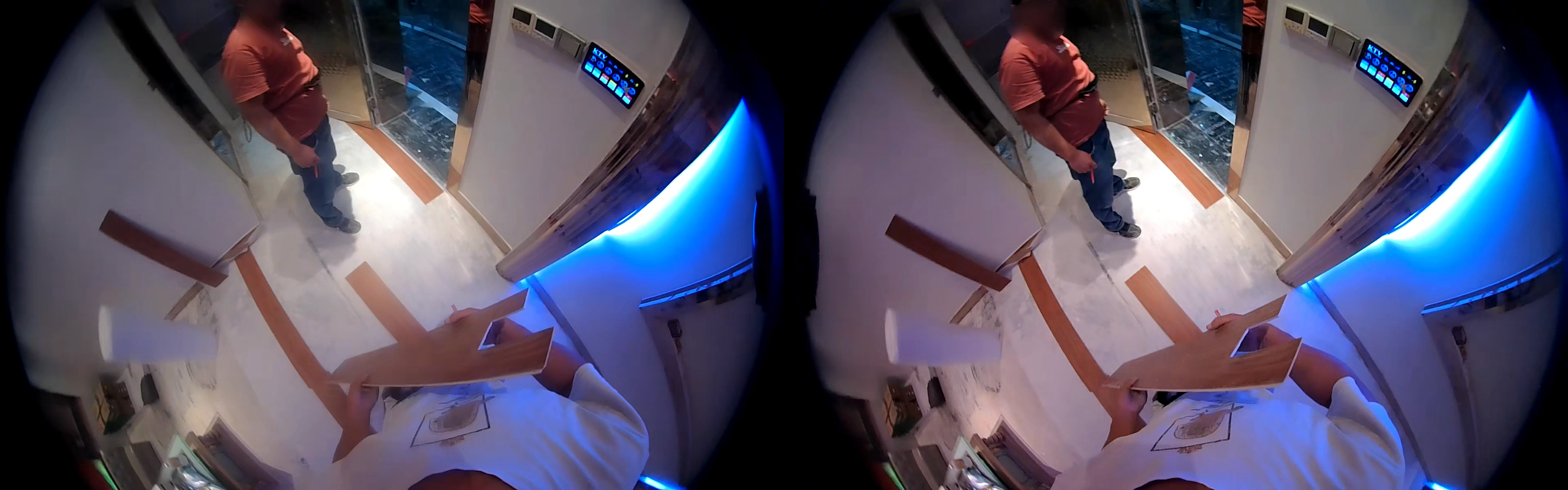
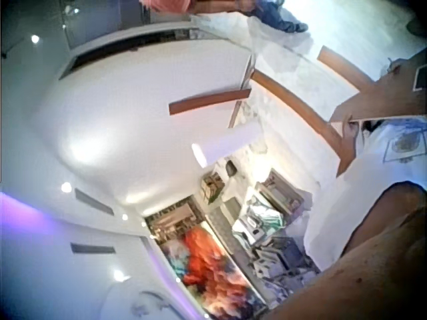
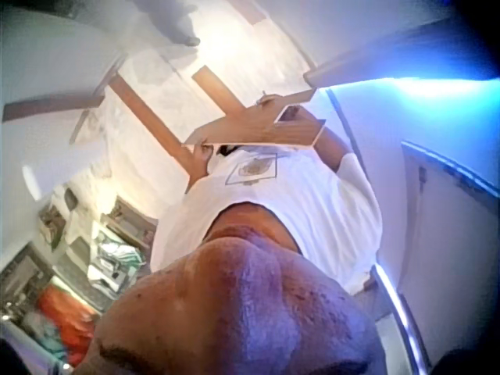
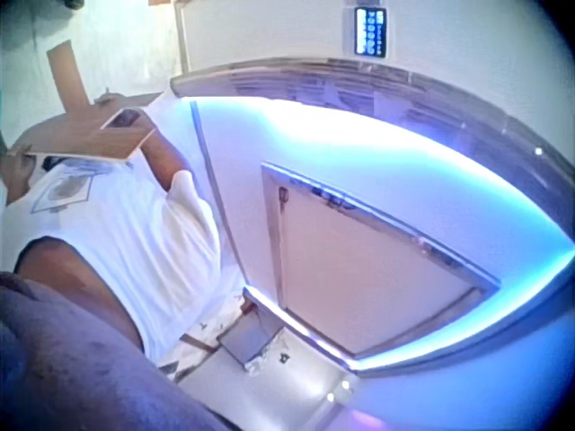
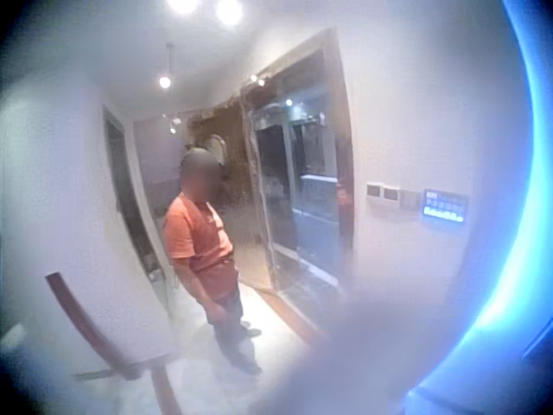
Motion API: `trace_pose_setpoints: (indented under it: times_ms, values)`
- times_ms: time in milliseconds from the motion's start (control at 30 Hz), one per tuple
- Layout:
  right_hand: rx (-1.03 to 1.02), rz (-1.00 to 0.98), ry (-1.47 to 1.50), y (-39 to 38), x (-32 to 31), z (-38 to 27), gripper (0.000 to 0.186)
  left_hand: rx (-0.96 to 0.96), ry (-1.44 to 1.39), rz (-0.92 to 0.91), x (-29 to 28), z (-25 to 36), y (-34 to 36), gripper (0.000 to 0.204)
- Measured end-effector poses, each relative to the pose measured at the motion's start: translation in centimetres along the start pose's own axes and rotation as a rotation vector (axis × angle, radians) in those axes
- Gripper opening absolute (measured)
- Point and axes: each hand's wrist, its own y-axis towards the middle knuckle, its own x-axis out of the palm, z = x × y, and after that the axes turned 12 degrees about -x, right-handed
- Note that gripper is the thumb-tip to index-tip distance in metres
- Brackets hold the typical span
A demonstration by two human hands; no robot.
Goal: The person marks a floor plank using a pencil and a square ruler, carries the plank to a cutting station, uses a table saw to cut a notch out of the wood, and then fits the plank against a doorway.
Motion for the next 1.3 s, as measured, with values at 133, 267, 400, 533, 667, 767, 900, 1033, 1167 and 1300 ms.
trace_pose_setpoints:
  times_ms: [133,267,400,533,667,767,900,1033,1167,1300]
  values:
    - [-0.131,0.23,-0.008,2.3,6.7,-7.0,0.03,-0.21,0.042,0.103,1.5,4.7,11.5,0.042]
    - [-0.238,0.354,-0.044,8.3,7.1,-15.9,0.019,-0.343,0.243,0.14,6.4,9.5,22.9,0.041]
    - [-0.339,0.358,-0.122,13.0,9.5,-26.3,0.021,-0.388,0.539,0.241,17.0,13.5,31.1,0.03]
    - [-0.428,0.378,-0.27,16.5,11.7,-36.6,0.023,-0.283,0.833,0.159,22.7,18.5,40.1,0.027]
    - [-0.509,0.448,-0.327,19.0,12.3,-46.8,0.02,-0.163,0.977,-0.118,36.4,21.8,45.2,0.029]
    - [-0.622,0.485,-0.307,21.5,11.9,-54.4,0.018,-0.377,0.545,0.018,47.7,25.1,49.6,0.029]
    - [-0.787,0.599,-0.276,26.4,10.3,-63.8,0.015,-0.464,0.577,0.14,63.9,30.4,53.3,0.03]
    - [-0.887,0.647,-0.22,30.4,6.6,-71.7,0.009,-0.487,0.75,-0.058,70.4,34.8,63.0,0.042]
    - [-1.104,0.787,-0.134,33.2,5.6,-78.3,0.012,-0.63,0.736,-0.307,75.9,37.4,74.4,0.047]
    - [-1.331,0.95,-0.174,33.4,4.6,-85.2,0.017,-0.777,0.646,-0.433,85.4,38.2,81.6,0.046]
